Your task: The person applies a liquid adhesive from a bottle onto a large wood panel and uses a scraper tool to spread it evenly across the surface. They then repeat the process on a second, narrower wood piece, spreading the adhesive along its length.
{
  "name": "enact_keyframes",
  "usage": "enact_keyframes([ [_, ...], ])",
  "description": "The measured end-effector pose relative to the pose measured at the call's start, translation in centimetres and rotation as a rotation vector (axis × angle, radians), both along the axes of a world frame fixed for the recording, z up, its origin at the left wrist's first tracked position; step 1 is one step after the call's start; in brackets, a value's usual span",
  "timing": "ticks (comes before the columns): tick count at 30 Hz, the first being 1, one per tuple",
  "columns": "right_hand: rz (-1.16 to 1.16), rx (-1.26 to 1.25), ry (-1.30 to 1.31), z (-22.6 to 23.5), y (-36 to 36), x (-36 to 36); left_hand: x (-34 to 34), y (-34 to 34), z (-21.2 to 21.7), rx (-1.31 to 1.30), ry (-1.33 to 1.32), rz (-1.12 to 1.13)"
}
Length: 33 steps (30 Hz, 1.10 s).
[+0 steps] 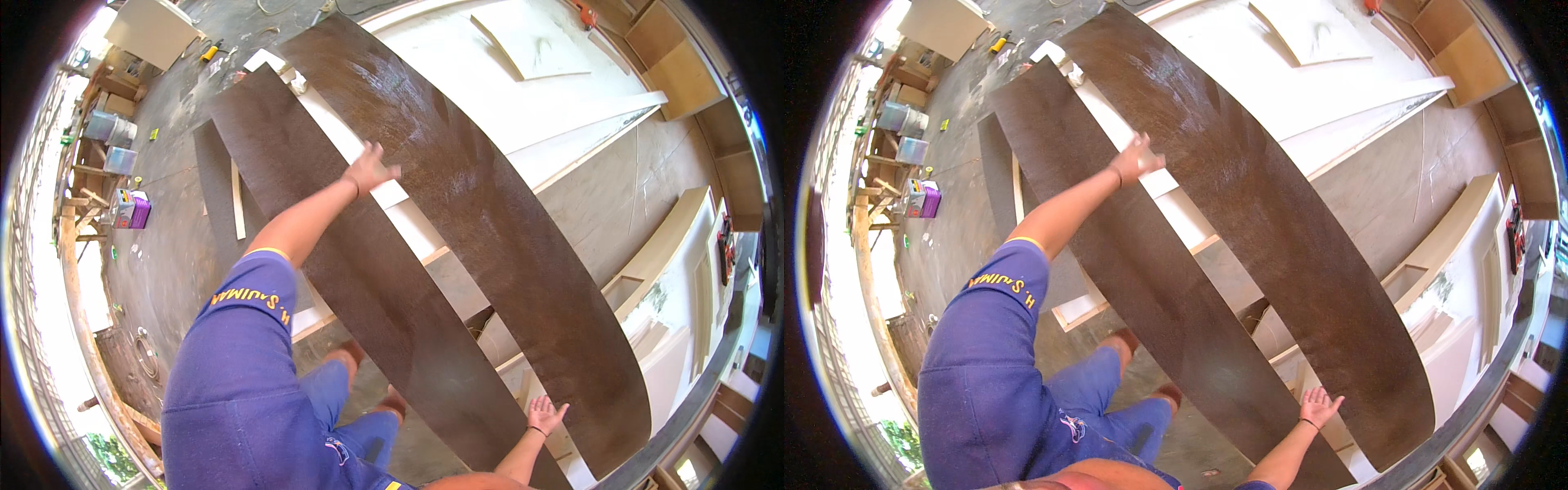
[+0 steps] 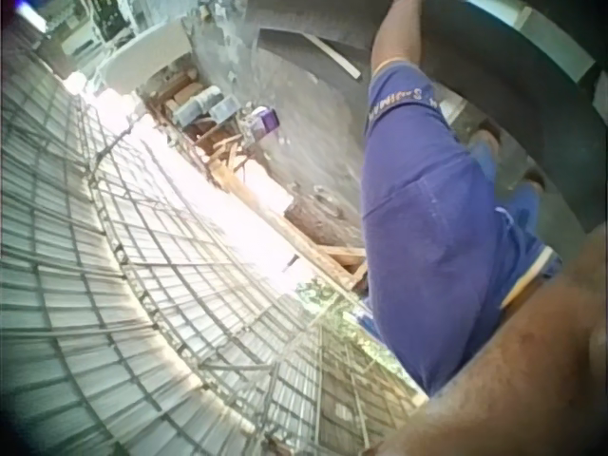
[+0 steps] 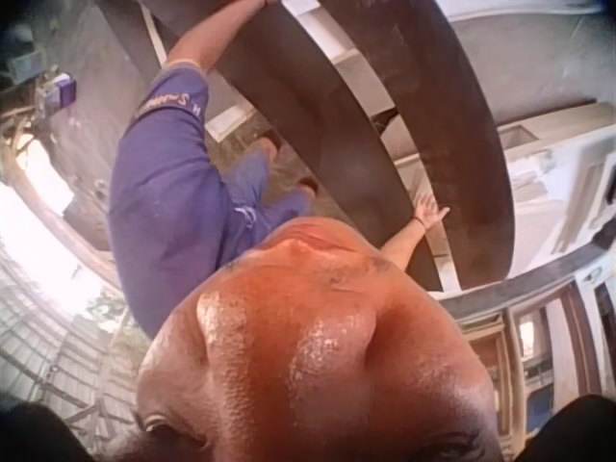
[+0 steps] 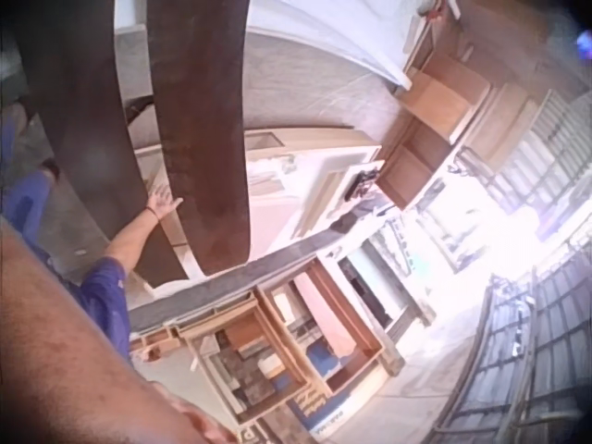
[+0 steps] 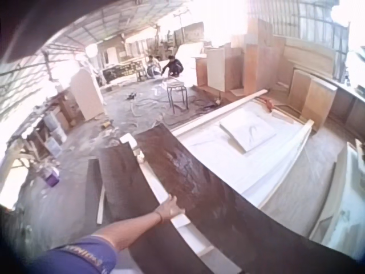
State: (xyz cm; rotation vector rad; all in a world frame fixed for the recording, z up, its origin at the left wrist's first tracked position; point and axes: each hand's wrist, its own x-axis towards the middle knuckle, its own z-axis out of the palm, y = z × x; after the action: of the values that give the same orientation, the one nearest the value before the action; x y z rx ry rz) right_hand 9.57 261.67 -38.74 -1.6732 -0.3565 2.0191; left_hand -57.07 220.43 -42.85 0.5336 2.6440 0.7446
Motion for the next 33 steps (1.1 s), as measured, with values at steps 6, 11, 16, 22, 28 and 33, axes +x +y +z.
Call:
enact_keyframes([
  [6,0.726,0.493,-0.557,0.4,-10.6,-1.6,28.6,-14.2,11.0,-0.179,-0.260,-0.289],
  [11,1.295,0.875,-0.327,2.1,-23.8,2.7,54.3,-30.9,16.7,-0.443,-0.833,0.610],
  [16,2.216,0.313,-0.139,4.5,-27.8,5.2,63.9,-28.3,31.3,-0.157,-1.346,1.264],
  [22,2.410,0.306,-0.251,6.2,-26.5,-5.0,74.1,-30.3,17.8,0.858,-1.083,1.193],
  [28,2.493,0.450,-0.422,8.1,-30.8,-15.5,83.4,-30.7,12.4,1.271,-0.985,1.473],
  [33,2.444,0.387,-0.240,7.0,-44.5,-20.8,81.3,-38.0,26.2,1.296,-0.941,1.675],
])
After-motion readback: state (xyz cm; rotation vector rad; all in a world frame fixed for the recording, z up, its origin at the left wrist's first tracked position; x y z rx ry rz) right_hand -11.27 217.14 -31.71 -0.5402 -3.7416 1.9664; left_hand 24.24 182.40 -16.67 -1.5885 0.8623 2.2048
